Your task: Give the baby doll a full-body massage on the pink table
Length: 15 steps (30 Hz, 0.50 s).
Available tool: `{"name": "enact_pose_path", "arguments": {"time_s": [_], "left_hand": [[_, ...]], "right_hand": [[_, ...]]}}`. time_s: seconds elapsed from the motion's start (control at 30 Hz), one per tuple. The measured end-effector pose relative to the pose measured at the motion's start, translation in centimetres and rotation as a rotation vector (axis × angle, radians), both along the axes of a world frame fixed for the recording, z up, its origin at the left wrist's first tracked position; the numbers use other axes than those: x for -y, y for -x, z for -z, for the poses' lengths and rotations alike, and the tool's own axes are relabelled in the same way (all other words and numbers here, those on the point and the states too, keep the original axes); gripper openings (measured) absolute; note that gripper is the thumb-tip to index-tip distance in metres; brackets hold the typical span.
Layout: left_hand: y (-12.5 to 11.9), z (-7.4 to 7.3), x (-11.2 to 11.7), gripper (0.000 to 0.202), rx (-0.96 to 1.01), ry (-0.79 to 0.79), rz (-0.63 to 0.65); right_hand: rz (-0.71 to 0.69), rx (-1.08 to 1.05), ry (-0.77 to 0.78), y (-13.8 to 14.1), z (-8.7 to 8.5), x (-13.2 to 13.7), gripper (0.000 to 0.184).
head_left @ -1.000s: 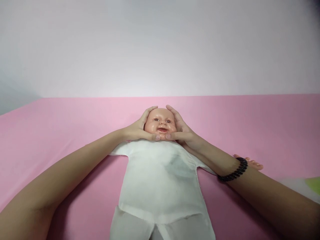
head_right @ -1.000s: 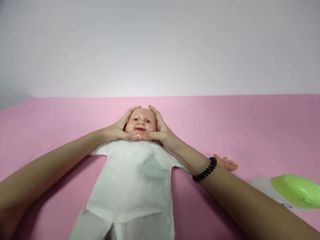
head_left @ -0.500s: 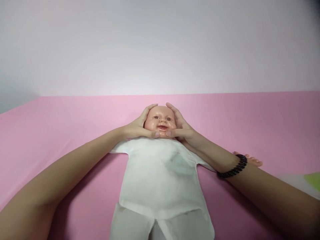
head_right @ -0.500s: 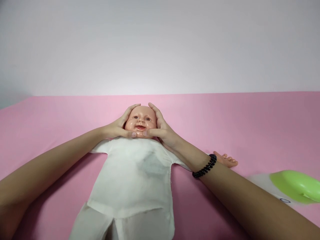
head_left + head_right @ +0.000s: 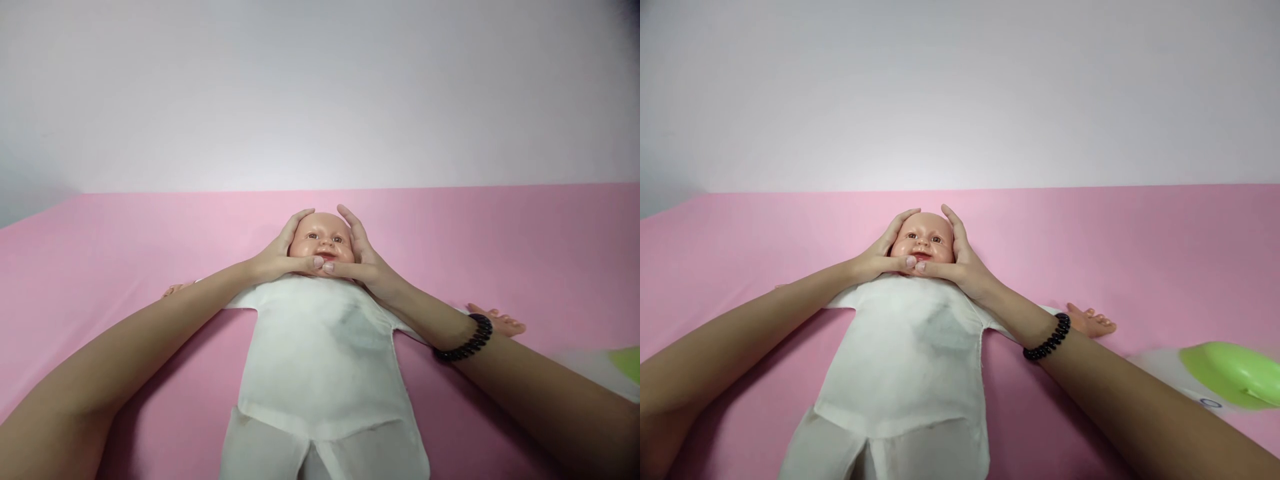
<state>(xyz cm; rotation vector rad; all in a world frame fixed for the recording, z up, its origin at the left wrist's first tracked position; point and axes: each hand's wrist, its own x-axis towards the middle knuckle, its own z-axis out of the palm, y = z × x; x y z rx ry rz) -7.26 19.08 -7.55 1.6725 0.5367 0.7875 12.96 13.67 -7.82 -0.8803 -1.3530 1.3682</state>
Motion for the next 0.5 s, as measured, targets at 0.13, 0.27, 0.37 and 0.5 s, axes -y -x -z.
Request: {"name": "enact_pose_path", "arguments": {"time_s": [0.13, 0.27, 0.37, 0.5], "left_hand": [[0.06, 0.0, -0.05, 0.096, 0.0, -0.004, 0.0], [0.07, 0.19, -0.23, 0.093, 0.005, -0.015, 0.005], [0.03, 0.33, -0.4, 0.092, 0.011, -0.025, 0.006], [-0.01, 0.4, -0.52, 0.092, 0.004, -0.034, 0.004]], "right_hand": [[0.007, -0.017, 0.018, 0.01, 0.0, -0.02, 0.111], [0.016, -0.036, 0.026, 0.07, 0.09, -0.02, 0.103], [0.024, -0.047, 0.021, 0.1, 0.16, -0.04, 0.1], [0.032, -0.07, 0.023, 0.13, 0.23, -0.11, 0.095]]}}
